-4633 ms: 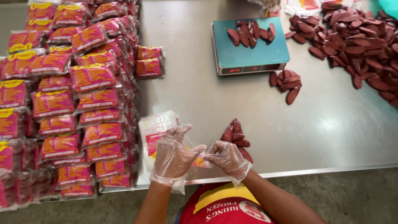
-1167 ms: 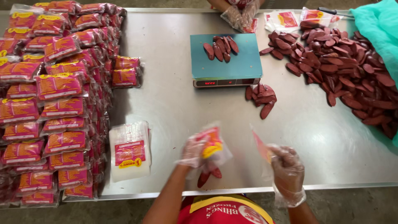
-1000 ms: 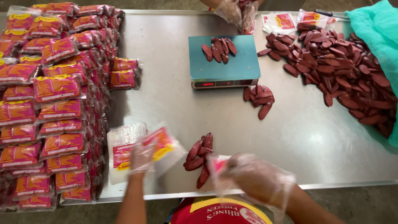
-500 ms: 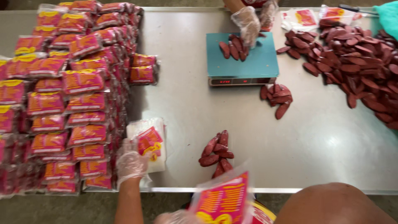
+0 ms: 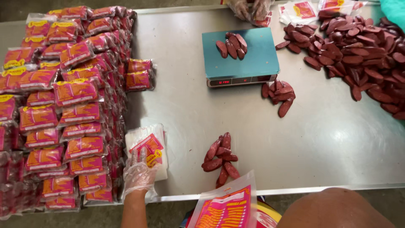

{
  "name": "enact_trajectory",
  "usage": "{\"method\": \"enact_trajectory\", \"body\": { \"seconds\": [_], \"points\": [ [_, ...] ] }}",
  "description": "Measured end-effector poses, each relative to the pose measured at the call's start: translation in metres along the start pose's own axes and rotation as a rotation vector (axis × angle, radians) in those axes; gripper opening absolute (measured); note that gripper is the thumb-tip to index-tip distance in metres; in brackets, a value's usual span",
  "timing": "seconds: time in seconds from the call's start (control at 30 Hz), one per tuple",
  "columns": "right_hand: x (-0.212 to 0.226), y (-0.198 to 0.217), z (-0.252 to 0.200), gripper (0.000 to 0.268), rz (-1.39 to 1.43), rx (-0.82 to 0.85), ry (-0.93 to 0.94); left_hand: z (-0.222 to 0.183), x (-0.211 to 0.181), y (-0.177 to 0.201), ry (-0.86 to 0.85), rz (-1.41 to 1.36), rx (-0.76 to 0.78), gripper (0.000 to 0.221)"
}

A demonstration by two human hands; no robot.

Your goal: The person places red sausage-like pieces into clear plastic bags on a stainless steel table. They seal the bags and stack them with other completed packages. A digital scale is used to weigh the items before packaging.

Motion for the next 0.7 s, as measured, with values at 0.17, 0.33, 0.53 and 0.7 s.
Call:
{"method": "enact_trajectory", "body": {
  "seconds": [0.17,0.33,0.53,0.7],
  "points": [
    [0.008,-0.009,0.029,0.033,-0.055,0.006,0.025,0.002,-0.002,0.000,0.027,0.030,0.059,0.092],
    [0.008,0.011,0.017,0.034,-0.067,-0.085,0.021,0.009,-0.001,-0.016,0.001,-0.030,0.067,0.093],
    [0.005,0.049,-0.005,0.035,-0.158,-0.285,0.034,0.017,0.004,-0.010,-0.119,0.012,-0.073,0.092],
    [-0.053,0.080,-0.050,0.035,-0.562,-0.826,0.037,-0.006,-0.035,0.044,-0.179,-0.042,-0.252,0.060]
  ]
}}
Point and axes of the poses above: each hand's wrist, its own z-axis towards the middle knuckle, its own y-axis out of the back of the hand, x = y × z, the point moved 9 cm from there along z, towards the middle knuckle, and after that the axes turned 3 degrees about -x, right-handed, at the moved point
